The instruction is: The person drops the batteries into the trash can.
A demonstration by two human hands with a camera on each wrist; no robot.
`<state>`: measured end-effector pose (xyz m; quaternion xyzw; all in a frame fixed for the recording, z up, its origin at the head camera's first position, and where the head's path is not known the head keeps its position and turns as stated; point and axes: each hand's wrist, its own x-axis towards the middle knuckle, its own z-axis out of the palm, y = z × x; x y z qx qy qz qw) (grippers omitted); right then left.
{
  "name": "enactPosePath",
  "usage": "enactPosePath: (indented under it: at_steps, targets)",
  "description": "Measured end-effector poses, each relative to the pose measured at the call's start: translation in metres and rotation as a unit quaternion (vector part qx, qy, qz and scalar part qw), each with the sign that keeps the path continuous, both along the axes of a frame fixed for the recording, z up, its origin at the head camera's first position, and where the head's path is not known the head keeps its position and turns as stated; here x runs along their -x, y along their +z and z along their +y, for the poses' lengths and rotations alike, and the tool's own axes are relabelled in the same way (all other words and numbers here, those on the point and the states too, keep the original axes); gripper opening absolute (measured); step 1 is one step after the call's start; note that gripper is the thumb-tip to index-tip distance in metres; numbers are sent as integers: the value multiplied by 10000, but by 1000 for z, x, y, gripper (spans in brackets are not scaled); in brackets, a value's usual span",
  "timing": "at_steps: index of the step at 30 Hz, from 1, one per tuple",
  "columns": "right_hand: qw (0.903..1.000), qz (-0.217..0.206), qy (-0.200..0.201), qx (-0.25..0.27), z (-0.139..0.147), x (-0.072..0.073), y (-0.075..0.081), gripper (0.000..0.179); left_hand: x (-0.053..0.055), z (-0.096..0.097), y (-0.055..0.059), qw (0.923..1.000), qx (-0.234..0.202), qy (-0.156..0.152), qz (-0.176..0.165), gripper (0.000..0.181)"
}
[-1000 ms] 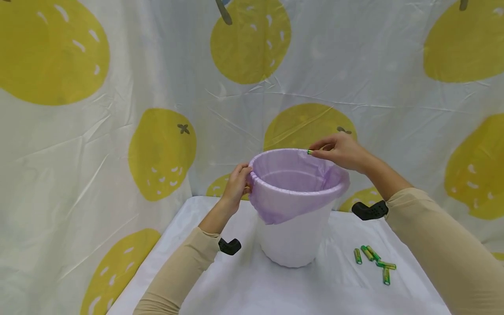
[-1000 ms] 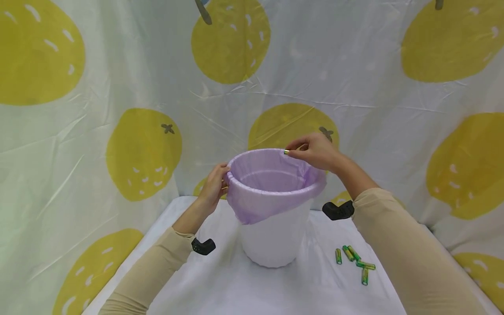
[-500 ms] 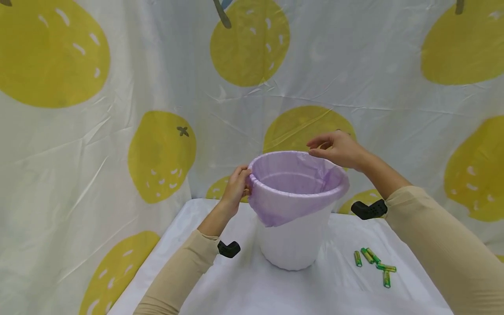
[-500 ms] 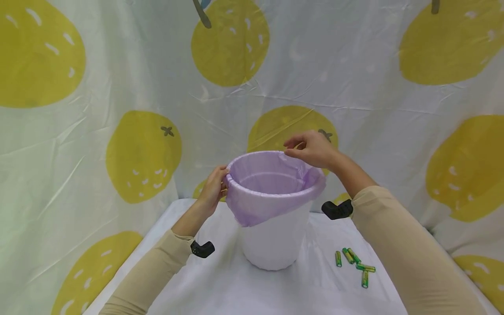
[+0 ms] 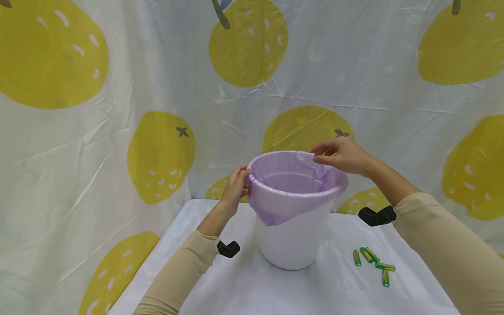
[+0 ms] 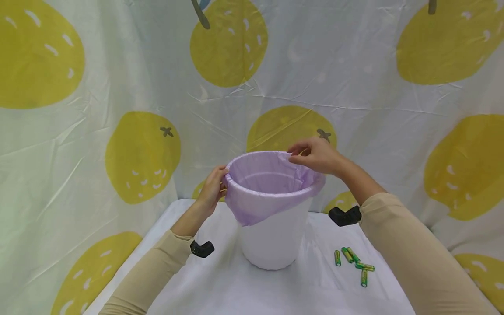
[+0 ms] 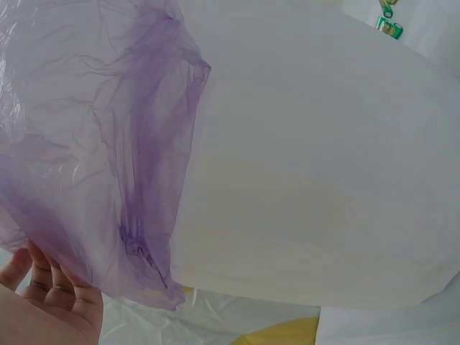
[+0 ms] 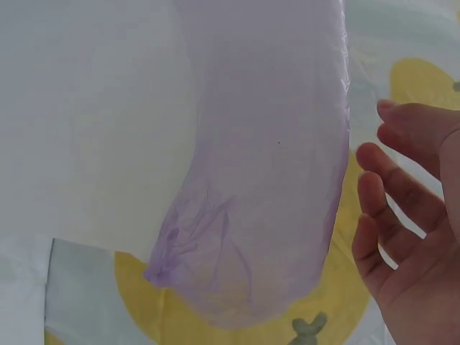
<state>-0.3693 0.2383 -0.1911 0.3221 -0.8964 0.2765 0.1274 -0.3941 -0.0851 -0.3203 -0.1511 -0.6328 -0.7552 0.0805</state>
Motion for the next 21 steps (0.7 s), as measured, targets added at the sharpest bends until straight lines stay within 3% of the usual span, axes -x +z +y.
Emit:
enactPosePath:
  at_steps: [5,21]
  targets:
    - [10000,-20,77,17,7,-3,-1,32,-1,1,0,10000,-16,34,4,37]
    - [9995,91,-225,-205,30,-17,-6,33,-2,1,0,10000,54,65,18,36]
